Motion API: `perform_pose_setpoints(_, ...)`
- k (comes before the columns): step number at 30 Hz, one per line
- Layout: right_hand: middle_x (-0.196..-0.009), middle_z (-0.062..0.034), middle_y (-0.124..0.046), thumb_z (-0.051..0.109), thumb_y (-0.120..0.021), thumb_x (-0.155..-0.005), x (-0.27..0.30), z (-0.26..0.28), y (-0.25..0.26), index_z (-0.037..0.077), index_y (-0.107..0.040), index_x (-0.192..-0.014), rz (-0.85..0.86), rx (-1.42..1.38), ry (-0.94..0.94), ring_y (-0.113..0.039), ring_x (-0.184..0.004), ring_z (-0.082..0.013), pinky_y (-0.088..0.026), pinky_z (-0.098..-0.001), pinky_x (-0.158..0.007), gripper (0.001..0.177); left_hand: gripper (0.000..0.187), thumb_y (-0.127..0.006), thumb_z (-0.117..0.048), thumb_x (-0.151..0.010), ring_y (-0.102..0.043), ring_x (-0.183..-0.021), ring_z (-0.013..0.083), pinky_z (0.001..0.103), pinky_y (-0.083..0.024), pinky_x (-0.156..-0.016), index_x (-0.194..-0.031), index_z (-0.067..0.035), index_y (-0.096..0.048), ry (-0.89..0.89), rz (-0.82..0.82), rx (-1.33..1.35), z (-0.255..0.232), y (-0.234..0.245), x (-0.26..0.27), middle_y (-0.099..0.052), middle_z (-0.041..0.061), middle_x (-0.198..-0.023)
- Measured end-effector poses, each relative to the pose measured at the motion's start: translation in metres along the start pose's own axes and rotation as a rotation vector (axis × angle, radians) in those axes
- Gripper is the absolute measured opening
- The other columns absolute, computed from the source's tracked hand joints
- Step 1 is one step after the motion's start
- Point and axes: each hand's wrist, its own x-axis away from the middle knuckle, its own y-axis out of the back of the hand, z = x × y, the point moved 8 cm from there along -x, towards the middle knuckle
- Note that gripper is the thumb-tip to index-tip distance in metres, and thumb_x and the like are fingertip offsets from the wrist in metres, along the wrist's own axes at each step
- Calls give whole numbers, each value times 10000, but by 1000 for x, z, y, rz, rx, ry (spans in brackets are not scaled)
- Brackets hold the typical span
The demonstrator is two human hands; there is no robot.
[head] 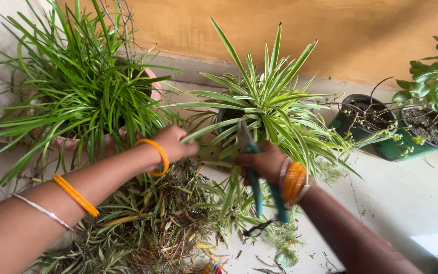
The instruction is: The person trims a spider plant using shears, cutting away dead leaves and stems. They hold the plant with one hand and use the shears with the other to remove unwanted foliage, which falls onto the floor.
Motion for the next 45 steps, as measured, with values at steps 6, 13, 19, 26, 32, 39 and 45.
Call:
perform_pose_setpoints(6, -752, -123, -768, 92, -794, -806, 0, 10, 78, 0, -731, -904, -142, 289, 200, -747, -633, -223, -621, -378, -638, 148, 496, -972, -375, -526, -669, -775, 376, 454, -539, -745, -858, -77, -755, -464, -121, -525, -10, -12, 13, -687, 186, -834)
perform_pose_setpoints(13, -798, -74, -782, 184, -812, -767, 4, -8, 104, 91, -760, -923, -279, 528, 262, -753, -721, -188, -610, -371, -724, 188, 258, -702, -265, -897, -641, -919, 297, 420, -517, -851, -1022, -40, -687, -786, -590, -201, -139, 23, 93, -671, 124, -953)
perform_pose_setpoints(19, -869, -99, -768, 378, -790, -726, -5, -26, 105, 144, -774, -1025, -400, 799, 398, -737, -814, -287, -589, -437, -795, 380, 151, -719, -269, -893, -646, -925, 276, 440, -514, -866, -840, -134, -763, -909, -269, -290, -167, -40, 102, -711, 70, -878)
perform_pose_setpoints(26, -925, -246, -697, 444, -834, -799, -24, -55, 103, 51, -722, -1114, -492, 950, 259, -702, -850, -380, -571, -471, -840, 515, 147, -774, -300, -815, -741, -772, 301, 431, -588, -713, -824, -153, -770, -345, -160, -257, -118, -90, 53, -764, 120, -847)
perform_pose_setpoints(32, -924, -211, -751, 330, -791, -762, 12, -13, 71, 92, -673, -1228, -448, 773, 445, -739, -841, -380, -598, -449, -818, 537, 366, -856, -504, -684, -720, -799, 310, 452, -563, -711, -770, -160, -766, -254, -182, -361, -127, -88, 53, -739, 102, -800)
perform_pose_setpoints(39, -967, -220, -749, 323, -825, -726, 6, -13, 67, 109, -681, -1231, -443, 788, 374, -739, -868, -397, -587, -445, -862, 567, 224, -753, -388, -804, -727, -715, 281, 407, -564, -702, -791, -168, -795, -262, -124, -197, -108, -84, 31, -755, 83, -770)
perform_pose_setpoints(45, -894, -157, -766, 237, -831, -731, 5, -19, 80, 71, -710, -1125, -468, 577, 388, -744, -797, -307, -598, -419, -769, 445, 223, -772, -365, -775, -739, -692, 205, 346, -574, -715, -814, -148, -804, -196, -174, -44, -75, -51, 22, -783, 52, -783)
